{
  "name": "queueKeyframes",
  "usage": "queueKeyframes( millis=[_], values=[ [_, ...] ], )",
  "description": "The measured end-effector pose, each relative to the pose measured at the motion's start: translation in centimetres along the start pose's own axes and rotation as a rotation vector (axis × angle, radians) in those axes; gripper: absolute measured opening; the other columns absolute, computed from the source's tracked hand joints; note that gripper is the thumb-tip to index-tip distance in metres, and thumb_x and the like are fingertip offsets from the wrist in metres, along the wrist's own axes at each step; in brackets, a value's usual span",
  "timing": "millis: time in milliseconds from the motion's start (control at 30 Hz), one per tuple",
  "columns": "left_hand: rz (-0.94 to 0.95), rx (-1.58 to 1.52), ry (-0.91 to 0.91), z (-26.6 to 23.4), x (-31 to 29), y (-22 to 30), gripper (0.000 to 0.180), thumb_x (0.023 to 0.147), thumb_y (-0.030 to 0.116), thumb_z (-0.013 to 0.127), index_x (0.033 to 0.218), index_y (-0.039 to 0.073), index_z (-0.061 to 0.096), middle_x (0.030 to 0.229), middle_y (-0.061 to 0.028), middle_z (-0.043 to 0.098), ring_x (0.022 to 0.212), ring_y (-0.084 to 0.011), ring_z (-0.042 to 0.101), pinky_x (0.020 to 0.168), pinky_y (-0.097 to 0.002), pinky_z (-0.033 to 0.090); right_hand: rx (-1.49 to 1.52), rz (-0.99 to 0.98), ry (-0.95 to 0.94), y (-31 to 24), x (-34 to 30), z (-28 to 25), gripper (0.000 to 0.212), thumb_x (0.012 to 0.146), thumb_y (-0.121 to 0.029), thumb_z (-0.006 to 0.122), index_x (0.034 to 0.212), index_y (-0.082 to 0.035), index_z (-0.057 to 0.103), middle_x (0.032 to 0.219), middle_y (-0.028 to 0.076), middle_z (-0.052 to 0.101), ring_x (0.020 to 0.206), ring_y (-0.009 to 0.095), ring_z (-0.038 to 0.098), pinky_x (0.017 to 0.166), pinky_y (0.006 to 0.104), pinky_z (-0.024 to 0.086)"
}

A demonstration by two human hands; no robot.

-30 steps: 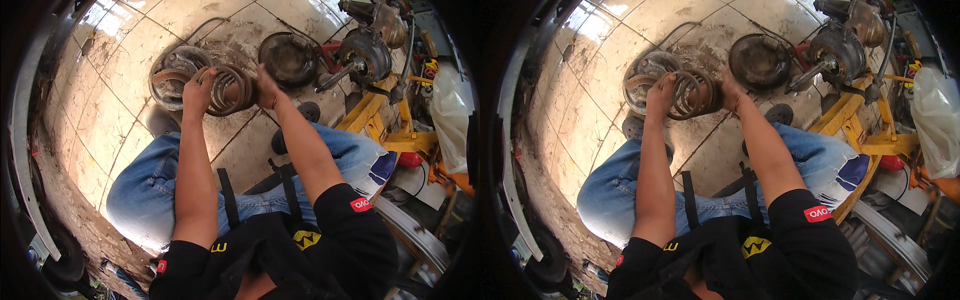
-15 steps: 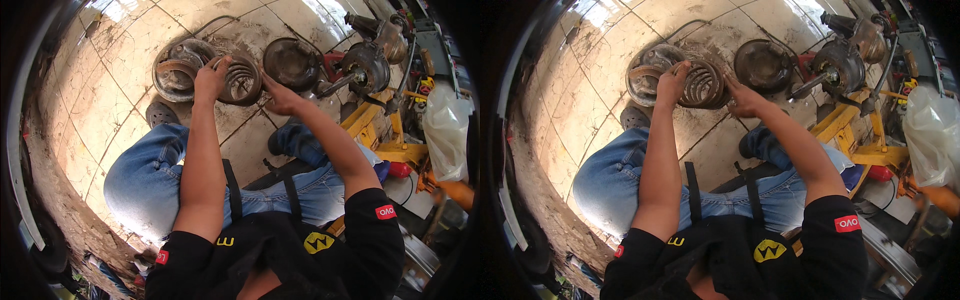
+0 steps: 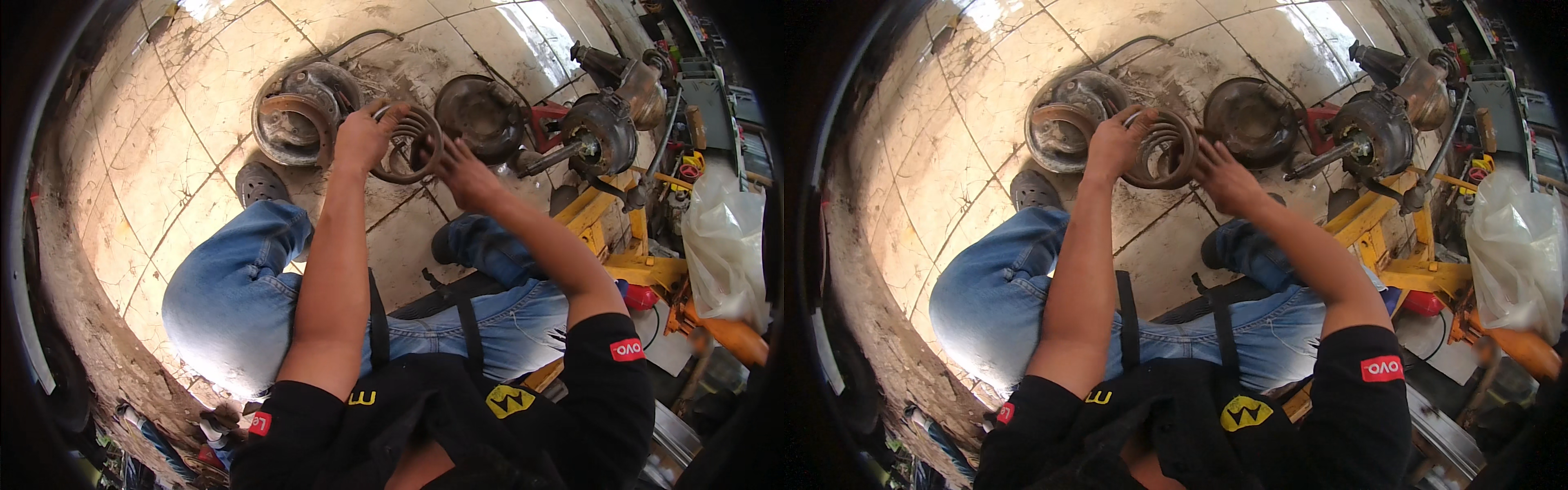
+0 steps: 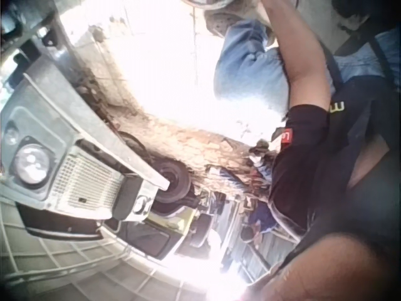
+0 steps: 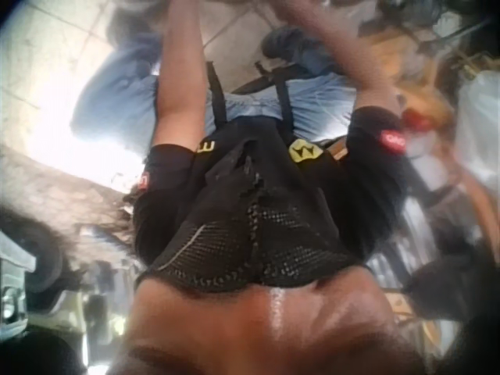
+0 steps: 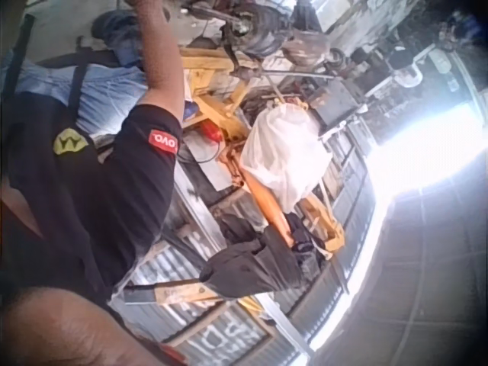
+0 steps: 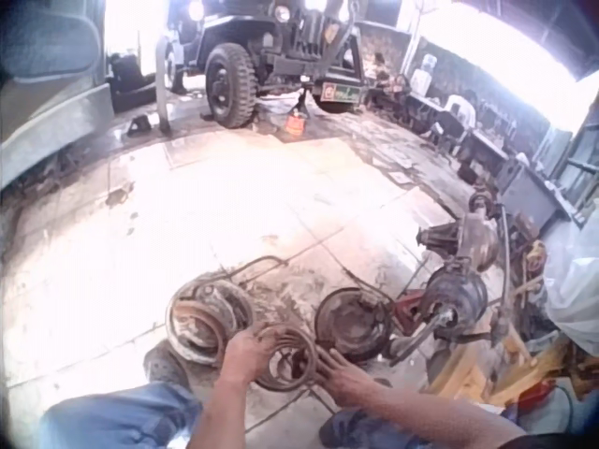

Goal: The person sits on the floor and repeatedly scrubs a coiled metal spring with a wire brush. They rotate the spring to clean different sections, occasionally pausing to inspect the surface before resuming the scrubbing motion.

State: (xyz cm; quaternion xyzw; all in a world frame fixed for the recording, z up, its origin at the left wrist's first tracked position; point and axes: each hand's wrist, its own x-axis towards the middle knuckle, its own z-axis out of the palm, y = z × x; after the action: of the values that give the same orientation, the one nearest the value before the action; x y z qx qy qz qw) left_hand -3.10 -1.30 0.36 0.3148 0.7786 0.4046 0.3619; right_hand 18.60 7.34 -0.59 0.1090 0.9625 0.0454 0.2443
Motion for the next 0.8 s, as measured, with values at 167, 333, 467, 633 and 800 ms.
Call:
queueKeyframes(
  millis=[167, 333, 467, 633, 800],
  values=[
    [0.036, -0.030, -0.022, 0.5, 1.0, -0.7, 0.072, 0.084, 0.065, 0.059, 0.121, 0.004, 0.064, 0.106, -0.0199, 0.069, 0.100, -0.0309, 0.066, 0.086, -0.0361, 0.050, -0.005, 0.013, 0.051, 0.8, 0.6, 0.3, 0.077, 0.084, -0.012, 0.055, 0.153, -0.012, 0.021, 0.159, 0.011, 0.018, 0.148, 0.029, 0.012, 0.120, 0.0482, 0.011],
    [0.052, 0.035, 0.014, 0.5, -0.7, 0.1, 0.069, 0.085, 0.064, 0.059, 0.120, 0.005, 0.064, 0.106, -0.0206, 0.068, 0.101, -0.0327, 0.065, 0.087, -0.0365, 0.049, 0.129, 0.004, 0.121, -3.1, -0.5, 2.0, 0.071, 0.087, -0.008, 0.048, 0.153, -0.013, 0.022, 0.159, 0.006, 0.021, 0.147, 0.029, 0.015, 0.121, 0.0467, 0.010],
    [0.041, 0.016, 0.032, 1.0, -0.1, -0.4, 0.071, 0.084, 0.065, 0.059, 0.120, 0.004, 0.064, 0.107, -0.0221, 0.068, 0.103, -0.0340, 0.065, 0.088, -0.0385, 0.049, 0.034, 0.130, 0.242, -2.1, 0.1, 2.2, 0.061, 0.089, -0.011, 0.049, 0.148, -0.014, 0.033, 0.157, 0.004, 0.026, 0.146, 0.024, 0.021, 0.121, 0.0456, 0.012],
    [0.059, 0.015, 0.095, 2.0, -0.6, -0.1, 0.070, 0.085, 0.063, 0.059, 0.120, 0.003, 0.063, 0.106, -0.0224, 0.068, 0.103, -0.0350, 0.064, 0.088, -0.0389, 0.049, 0.117, -0.105, 0.264, -3.7, -0.3, 4.5, 0.059, 0.087, -0.009, 0.052, 0.145, -0.012, 0.041, 0.155, 0.006, 0.029, 0.145, 0.026, 0.022, 0.118, 0.0475, 0.016],
    [0.004, -0.014, 0.095, 2.0, -0.5, 0.4, 0.073, 0.085, 0.064, 0.058, 0.122, 0.000, 0.062, 0.108, -0.0229, 0.067, 0.104, -0.0359, 0.063, 0.089, -0.0397, 0.048, 0.138, 0.091, 0.319, -3.6, 0.8, 4.0, 0.047, 0.088, -0.014, 0.050, 0.135, -0.018, 0.052, 0.149, 0.001, 0.040, 0.142, 0.019, 0.028, 0.120, 0.0426, 0.013]
  ],
)
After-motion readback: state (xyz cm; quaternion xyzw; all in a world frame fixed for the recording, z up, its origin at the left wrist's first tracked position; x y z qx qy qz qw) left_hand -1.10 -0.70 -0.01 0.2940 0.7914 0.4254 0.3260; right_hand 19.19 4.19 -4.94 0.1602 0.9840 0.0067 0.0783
